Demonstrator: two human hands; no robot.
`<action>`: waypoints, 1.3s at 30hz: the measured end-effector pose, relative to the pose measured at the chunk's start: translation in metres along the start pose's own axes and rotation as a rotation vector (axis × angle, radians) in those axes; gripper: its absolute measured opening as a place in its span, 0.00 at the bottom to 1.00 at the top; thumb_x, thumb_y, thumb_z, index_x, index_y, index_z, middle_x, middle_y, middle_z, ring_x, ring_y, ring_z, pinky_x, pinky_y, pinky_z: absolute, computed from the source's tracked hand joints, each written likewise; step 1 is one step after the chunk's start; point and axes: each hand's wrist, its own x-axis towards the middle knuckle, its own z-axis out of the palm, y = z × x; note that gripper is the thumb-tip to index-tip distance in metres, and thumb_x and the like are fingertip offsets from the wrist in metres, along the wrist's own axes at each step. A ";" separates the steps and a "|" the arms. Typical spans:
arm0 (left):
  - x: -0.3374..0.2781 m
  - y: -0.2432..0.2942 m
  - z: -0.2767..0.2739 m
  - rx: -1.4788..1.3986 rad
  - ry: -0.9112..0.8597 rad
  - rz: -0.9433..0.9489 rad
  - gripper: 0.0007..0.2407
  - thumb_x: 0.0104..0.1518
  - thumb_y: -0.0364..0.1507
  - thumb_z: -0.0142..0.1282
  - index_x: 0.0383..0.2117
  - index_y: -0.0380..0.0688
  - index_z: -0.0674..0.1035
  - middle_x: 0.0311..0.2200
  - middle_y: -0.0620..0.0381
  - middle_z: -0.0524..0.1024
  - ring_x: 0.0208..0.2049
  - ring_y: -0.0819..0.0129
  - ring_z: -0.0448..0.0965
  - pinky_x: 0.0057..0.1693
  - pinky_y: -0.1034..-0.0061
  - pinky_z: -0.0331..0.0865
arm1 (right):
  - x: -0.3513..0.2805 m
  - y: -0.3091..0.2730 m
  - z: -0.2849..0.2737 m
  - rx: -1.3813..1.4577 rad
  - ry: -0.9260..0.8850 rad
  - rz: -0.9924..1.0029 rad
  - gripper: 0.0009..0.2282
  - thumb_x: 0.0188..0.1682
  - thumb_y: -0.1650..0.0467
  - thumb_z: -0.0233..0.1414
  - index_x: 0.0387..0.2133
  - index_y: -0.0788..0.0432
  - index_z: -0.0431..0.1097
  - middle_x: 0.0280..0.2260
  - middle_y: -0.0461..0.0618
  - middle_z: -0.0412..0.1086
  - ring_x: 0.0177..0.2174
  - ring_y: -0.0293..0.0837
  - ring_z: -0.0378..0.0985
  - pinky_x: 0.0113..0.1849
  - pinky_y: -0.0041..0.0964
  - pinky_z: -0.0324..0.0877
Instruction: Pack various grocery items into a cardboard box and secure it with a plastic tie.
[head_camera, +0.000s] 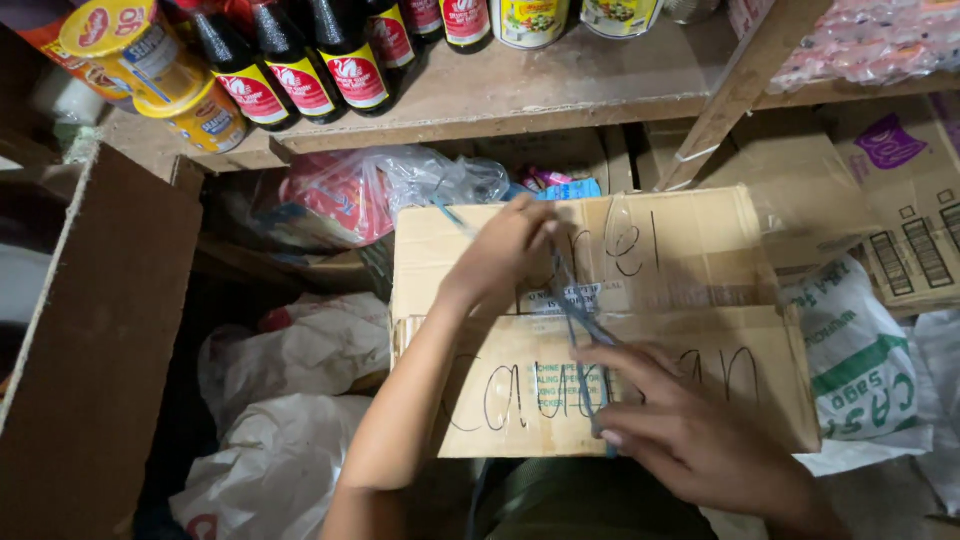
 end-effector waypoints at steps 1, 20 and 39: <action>0.000 0.013 0.001 -0.170 0.054 0.093 0.07 0.62 0.27 0.52 0.39 0.38 0.80 0.36 0.39 0.76 0.40 0.41 0.78 0.49 0.57 0.71 | 0.002 -0.003 -0.002 0.039 0.026 0.003 0.03 0.48 0.69 0.55 0.29 0.56 0.72 0.57 0.63 0.70 0.60 0.58 0.67 0.54 0.47 0.64; 0.041 -0.001 0.056 -0.426 -0.039 0.147 0.12 0.73 0.34 0.44 0.37 0.36 0.68 0.26 0.36 0.69 0.31 0.39 0.70 0.41 0.58 0.66 | -0.048 0.001 0.058 0.500 0.202 0.412 0.03 0.52 0.75 0.50 0.31 0.65 0.70 0.37 0.54 0.73 0.52 0.51 0.74 0.53 0.46 0.64; 0.018 0.022 0.010 -0.077 -0.176 0.307 0.10 0.66 0.37 0.52 0.40 0.45 0.71 0.23 0.43 0.78 0.29 0.41 0.79 0.34 0.52 0.68 | -0.167 -0.012 0.105 0.577 0.637 0.902 0.09 0.51 0.73 0.52 0.42 0.65 0.72 0.59 0.53 0.66 0.46 0.43 0.78 0.34 0.38 0.81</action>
